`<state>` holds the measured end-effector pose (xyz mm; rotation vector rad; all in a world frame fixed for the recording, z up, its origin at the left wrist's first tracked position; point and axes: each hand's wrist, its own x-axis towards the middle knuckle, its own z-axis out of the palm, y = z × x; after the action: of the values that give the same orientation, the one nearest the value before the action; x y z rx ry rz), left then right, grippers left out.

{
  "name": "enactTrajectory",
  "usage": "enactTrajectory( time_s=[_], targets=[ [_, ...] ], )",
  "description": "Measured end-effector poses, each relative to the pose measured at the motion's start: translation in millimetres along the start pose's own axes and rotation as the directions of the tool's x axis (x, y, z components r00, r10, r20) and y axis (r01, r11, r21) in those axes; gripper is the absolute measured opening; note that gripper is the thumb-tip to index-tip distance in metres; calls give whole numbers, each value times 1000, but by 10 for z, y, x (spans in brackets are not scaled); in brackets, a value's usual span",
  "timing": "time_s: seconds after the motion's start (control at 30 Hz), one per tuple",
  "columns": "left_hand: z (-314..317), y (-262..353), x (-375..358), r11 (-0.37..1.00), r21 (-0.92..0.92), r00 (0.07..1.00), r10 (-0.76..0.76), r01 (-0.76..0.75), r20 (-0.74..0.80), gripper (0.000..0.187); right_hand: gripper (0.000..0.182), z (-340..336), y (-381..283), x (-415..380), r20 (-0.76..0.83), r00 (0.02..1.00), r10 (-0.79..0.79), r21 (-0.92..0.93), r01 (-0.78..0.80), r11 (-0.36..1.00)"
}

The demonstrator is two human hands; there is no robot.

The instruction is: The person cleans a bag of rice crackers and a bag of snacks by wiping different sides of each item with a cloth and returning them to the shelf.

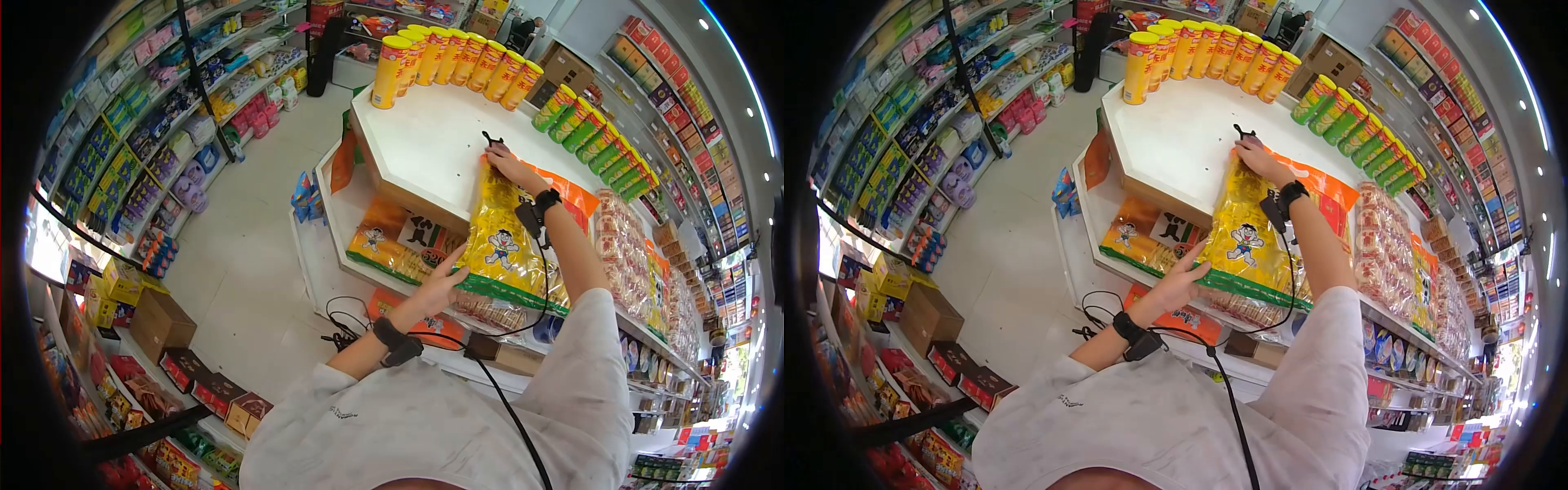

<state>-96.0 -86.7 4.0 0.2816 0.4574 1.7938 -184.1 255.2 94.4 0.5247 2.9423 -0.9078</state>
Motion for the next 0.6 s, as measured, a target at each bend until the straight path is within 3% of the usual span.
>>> enactTrajectory(
  time_s=[0.03,0.13,0.23,0.3,0.33,0.37,0.4,0.47,0.57,0.6],
  targets=[
    [-15,-13,-9,1000,-14,1000,0,0,-14,61,57,37,34,24,13,1000,17,93,-18,996],
    [-12,31,-61,1000,-9,1000,16,-16,-14,61,59,9,253,-87,-115,992,45,-14,-47,999],
    [1,40,-68,1000,11,1000,22,-22,-10,60,63,-345,623,-497,63,986,154,-338,-124,933],
    [-50,-2,-28,999,18,999,36,-36,-24,59,60,-549,887,-858,-53,941,336,16,-335,942],
    [-39,18,-12,999,36,999,42,-41,-19,60,56,-608,1266,-1055,-204,973,106,-79,-124,989],
    [-29,30,-34,998,53,999,43,-42,-20,60,53,-692,1632,-1213,-246,953,179,-167,-224,960],
    [-20,37,-60,997,70,999,42,-41,-22,61,51,-834,1511,-1511,-208,932,297,-329,-352,876],
    [3,38,-77,998,59,998,36,-33,-43,60,53,-1036,2045,-1748,-53,978,200,-590,-192,784],
    [76,72,-56,997,71,998,35,-31,-55,59,60,-965,1289,-2327,-40,969,243,-417,-237,877],
    [76,66,-73,997,78,998,33,-28,-62,59,59,-831,1197,-2491,-128,932,339,-166,-357,919]
  ],
)
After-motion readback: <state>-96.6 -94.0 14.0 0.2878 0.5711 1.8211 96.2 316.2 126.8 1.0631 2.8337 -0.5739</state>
